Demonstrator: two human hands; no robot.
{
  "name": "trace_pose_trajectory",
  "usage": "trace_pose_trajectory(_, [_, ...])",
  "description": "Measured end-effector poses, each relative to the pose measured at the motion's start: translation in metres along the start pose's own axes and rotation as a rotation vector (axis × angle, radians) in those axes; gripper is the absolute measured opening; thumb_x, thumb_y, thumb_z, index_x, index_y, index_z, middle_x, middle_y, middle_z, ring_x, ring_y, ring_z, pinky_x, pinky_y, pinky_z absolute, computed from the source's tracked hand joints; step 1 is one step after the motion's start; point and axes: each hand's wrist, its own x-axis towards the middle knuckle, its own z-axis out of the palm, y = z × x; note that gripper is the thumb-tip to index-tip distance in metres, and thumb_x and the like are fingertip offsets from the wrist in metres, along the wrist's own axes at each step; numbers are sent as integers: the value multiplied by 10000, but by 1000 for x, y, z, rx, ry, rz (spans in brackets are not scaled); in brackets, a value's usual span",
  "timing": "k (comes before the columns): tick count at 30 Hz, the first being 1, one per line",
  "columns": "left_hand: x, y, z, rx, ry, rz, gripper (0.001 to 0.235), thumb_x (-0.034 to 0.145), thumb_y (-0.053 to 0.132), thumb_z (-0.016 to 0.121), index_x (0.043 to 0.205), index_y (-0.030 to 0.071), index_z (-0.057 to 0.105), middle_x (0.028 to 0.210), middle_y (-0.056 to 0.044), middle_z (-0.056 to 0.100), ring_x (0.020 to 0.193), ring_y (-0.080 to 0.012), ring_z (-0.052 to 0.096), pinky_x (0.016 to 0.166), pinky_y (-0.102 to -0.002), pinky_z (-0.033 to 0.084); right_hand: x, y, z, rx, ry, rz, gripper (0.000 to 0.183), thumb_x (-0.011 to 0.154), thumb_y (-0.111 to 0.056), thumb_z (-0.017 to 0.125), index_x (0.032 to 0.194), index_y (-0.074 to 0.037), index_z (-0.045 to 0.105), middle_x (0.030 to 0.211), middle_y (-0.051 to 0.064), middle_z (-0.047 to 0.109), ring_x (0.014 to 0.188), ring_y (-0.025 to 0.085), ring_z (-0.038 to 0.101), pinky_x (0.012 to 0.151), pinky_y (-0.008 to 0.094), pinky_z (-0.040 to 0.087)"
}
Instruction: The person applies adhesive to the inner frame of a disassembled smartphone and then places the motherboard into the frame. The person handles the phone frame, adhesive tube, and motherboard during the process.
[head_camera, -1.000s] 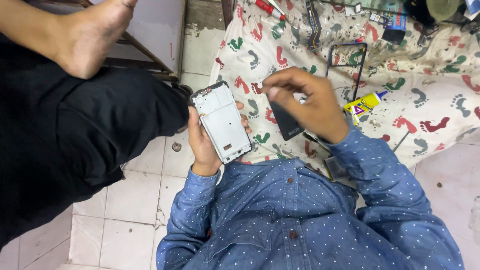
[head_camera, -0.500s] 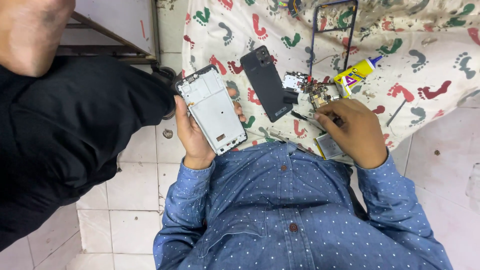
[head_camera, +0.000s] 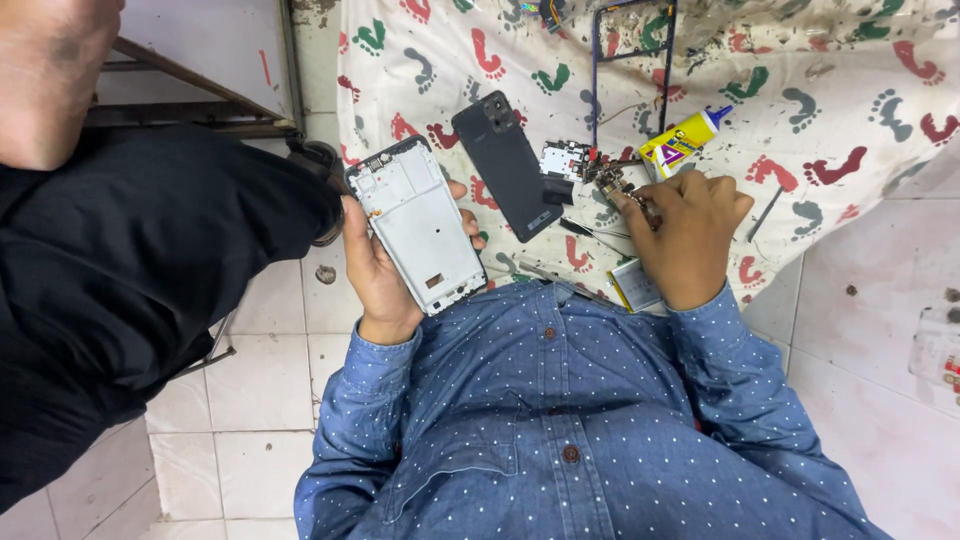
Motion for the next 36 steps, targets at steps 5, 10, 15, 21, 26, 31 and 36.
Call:
trace_pose_trajectory(5, [4, -7, 4, -34, -48, -11, 893, 1056, 707, 241, 1454, -37, 535, 1286, -223, 649, 998, -324, 673, 895, -476, 588, -6, 16, -13, 99, 35, -10, 165, 1002, -263, 808, 1076, -117, 820, 974, 58, 630, 967, 244, 517, 886, 423, 340])
trace_pose_trajectory(10, [14, -14, 8, -130, -48, -48, 910, 1054, 706, 206, 1447, -49, 531, 1277, -224, 648, 992, -311, 673, 891, -471, 599, -12, 20, -27, 357, -90, 129, 177, 1045, -157, 797, 1215, -111, 793, 945, 57, 652, 803, 168, 583, 749, 319, 451])
trace_pose_trajectory(15, [24, -16, 14, -191, -67, -36, 872, 1060, 682, 197, 1468, -21, 512, 1303, -220, 644, 974, -317, 675, 875, -473, 606, -14, 18, -34, 335, -46, -2, 191, 1029, -84, 806, 1219, -74, 787, 982, 109, 643, 867, 193, 616, 745, 298, 477])
trace_pose_trajectory(21, [27, -18, 18, -185, -106, -25, 921, 1083, 707, 201, 1457, -66, 535, 1273, -232, 641, 952, -301, 672, 900, -473, 601, -22, 28, -37, 500, -92, 70, 130, 1077, -109, 789, 1140, 1, 761, 964, 113, 712, 832, 161, 656, 731, 277, 479])
trace_pose_trajectory(26, [28, -20, 19, -184, -149, -21, 883, 1086, 685, 178, 1464, -32, 528, 1342, -239, 642, 1012, -310, 690, 894, -474, 613, -35, 43, -37, 1103, -149, 314, 228, 1124, -133, 691, 1128, 89, 635, 938, 151, 716, 835, 208, 729, 803, 284, 565])
trace_pose_trajectory(31, [32, -22, 19, -177, -220, -46, 854, 1104, 653, 163, 1485, -25, 516, 1355, -240, 636, 1022, -301, 696, 924, -467, 612, -50, 43, -61, 1454, -154, 236, 178, 1120, -68, 670, 1127, 107, 636, 909, 225, 701, 746, 293, 728, 750, 407, 614])
trace_pose_trajectory(36, [32, -27, 22, -149, -255, -103, 843, 1108, 648, 180, 1499, -26, 502, 1332, -233, 623, 1016, -310, 694, 959, -475, 610, -33, 27, -79, 1704, -277, 99, 157, 965, -35, 741, 1070, 57, 668, 896, 220, 724, 716, 297, 771, 594, 396, 617])
